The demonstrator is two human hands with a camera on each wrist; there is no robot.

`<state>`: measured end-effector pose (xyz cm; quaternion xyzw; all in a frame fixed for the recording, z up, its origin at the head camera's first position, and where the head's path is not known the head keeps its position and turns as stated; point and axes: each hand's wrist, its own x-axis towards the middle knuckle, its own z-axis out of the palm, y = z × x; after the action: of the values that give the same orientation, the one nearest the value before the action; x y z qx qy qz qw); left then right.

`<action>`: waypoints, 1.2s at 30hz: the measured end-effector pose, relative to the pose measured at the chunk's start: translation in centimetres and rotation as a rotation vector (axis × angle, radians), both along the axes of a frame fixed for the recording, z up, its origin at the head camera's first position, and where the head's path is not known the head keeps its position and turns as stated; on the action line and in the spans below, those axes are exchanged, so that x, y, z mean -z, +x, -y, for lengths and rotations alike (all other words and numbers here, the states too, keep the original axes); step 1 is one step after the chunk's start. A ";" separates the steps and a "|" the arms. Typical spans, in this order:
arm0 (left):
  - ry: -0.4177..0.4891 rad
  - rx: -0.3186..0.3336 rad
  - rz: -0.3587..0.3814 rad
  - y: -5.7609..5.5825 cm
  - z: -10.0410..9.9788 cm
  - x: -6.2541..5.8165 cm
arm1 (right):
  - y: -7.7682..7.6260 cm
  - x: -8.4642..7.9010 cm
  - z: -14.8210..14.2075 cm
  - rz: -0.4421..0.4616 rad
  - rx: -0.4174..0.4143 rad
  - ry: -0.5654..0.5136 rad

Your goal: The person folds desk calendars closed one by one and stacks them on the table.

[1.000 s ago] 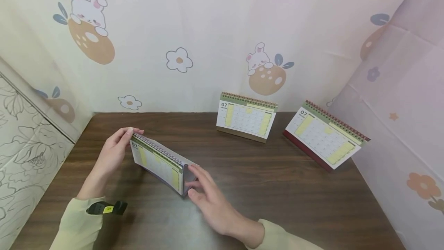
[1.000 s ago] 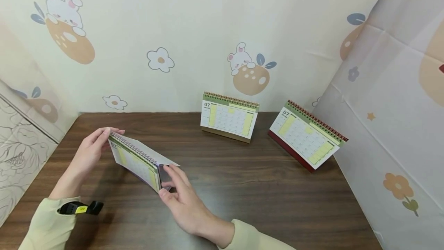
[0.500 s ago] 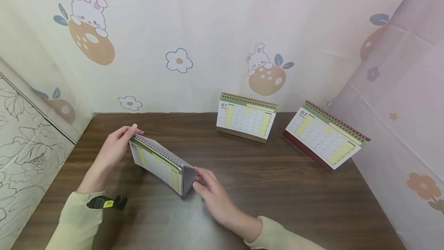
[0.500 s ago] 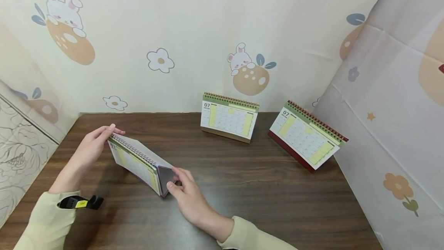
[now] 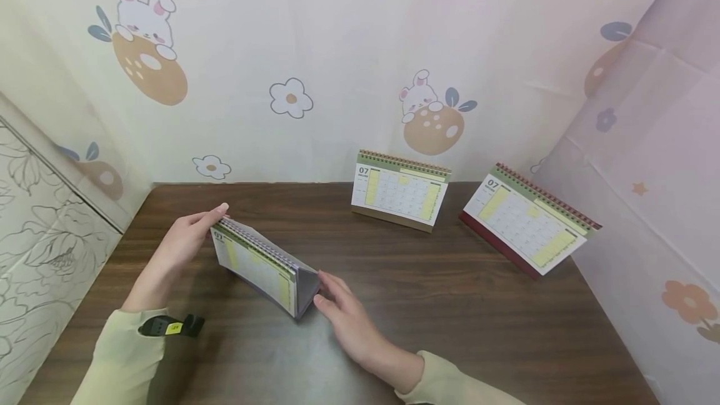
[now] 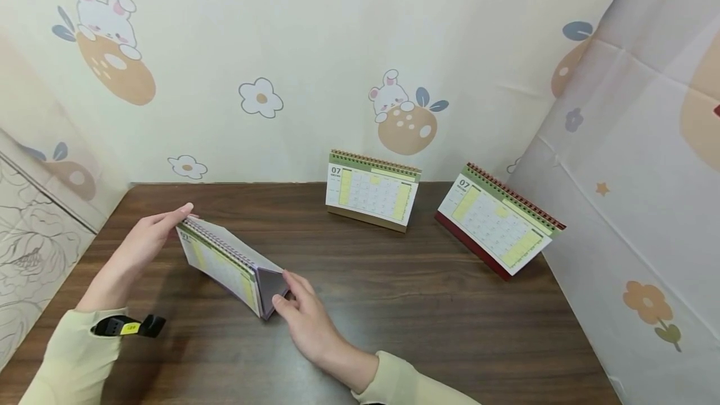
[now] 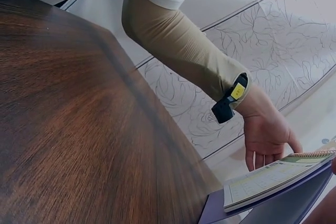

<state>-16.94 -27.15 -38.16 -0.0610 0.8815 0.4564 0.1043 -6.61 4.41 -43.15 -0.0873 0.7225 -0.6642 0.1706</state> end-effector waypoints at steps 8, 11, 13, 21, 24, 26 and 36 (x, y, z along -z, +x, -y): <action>0.049 -0.061 0.008 -0.1 0.0 0.8 | -0.1 0.2 0.1 -0.018 -0.019 -0.001; 0.088 -0.081 -0.001 0.0 -0.2 1.3 | -0.1 0.5 0.1 -0.008 -0.019 -0.005; 0.114 -0.090 -0.007 -0.1 -0.3 1.4 | -0.1 0.6 0.0 0.001 -0.019 -0.008; 0.170 -0.116 -0.002 -0.3 -0.5 1.5 | -0.3 1.0 0.0 -0.041 0.003 -0.001; 0.186 -0.124 -0.009 -0.3 -0.5 1.5 | -0.4 1.0 0.0 -0.045 0.004 -0.004; 0.196 -0.127 -0.017 -0.3 -0.5 1.4 | -0.4 0.9 0.0 -0.039 0.005 -0.011; 0.215 -0.146 -0.081 -0.8 -0.7 1.0 | -0.8 0.7 0.2 -0.012 0.041 -0.015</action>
<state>-17.72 -26.45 -39.17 -0.0952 0.8241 0.5568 0.0410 -7.40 4.24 -43.82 -0.0775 0.7202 -0.6724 0.1520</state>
